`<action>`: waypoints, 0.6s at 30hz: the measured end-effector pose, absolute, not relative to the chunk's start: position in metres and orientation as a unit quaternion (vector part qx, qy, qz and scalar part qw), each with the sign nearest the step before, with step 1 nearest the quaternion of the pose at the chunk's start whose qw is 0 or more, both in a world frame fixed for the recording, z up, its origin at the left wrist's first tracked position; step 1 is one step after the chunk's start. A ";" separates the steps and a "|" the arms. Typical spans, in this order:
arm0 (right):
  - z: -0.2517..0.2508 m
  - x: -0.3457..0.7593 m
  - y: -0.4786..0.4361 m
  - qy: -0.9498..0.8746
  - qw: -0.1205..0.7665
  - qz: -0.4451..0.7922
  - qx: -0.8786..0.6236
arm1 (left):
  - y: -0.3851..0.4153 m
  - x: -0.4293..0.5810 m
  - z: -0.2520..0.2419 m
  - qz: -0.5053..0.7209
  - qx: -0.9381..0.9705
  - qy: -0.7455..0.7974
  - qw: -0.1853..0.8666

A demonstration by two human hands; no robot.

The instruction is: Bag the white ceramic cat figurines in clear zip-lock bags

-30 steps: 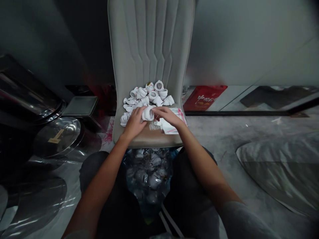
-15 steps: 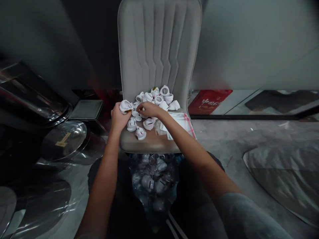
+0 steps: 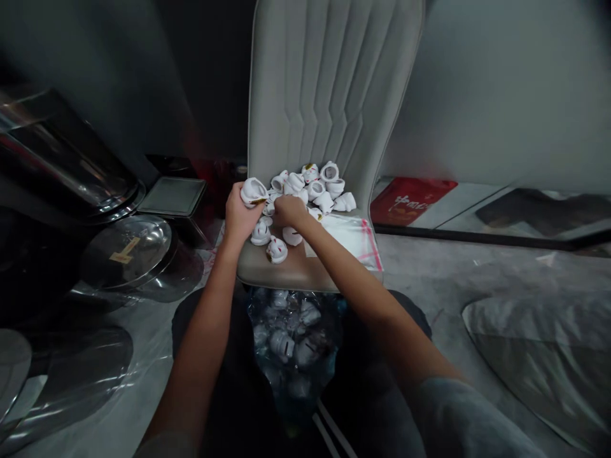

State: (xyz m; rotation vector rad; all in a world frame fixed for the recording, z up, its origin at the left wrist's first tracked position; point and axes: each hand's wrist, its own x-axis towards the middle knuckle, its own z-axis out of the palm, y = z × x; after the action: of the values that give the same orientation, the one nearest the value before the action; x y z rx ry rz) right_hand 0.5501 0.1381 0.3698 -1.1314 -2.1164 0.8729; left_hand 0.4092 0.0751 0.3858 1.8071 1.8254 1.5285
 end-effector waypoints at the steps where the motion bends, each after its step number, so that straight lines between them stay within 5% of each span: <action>1: 0.376 0.567 0.131 -0.794 0.281 0.300 -0.447 | 0.076 0.415 0.385 0.522 0.599 0.602 0.083; 8: 0.362 0.704 0.061 -0.771 0.162 0.029 -0.615 | 0.044 0.499 0.357 0.535 0.639 0.505 0.226; 12: 0.328 0.739 0.052 -0.840 0.021 0.054 -0.539 | 0.013 0.536 0.324 0.454 0.672 0.479 0.336; 18: 0.313 0.744 0.044 -0.851 0.073 0.119 -0.506 | 0.008 0.545 0.296 0.386 0.670 0.505 0.383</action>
State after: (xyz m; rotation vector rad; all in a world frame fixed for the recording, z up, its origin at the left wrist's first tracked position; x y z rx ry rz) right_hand 0.7444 0.0445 0.3126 -1.5186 -2.5563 0.3564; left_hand 0.5447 0.0084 0.2959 1.7089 1.2891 0.9843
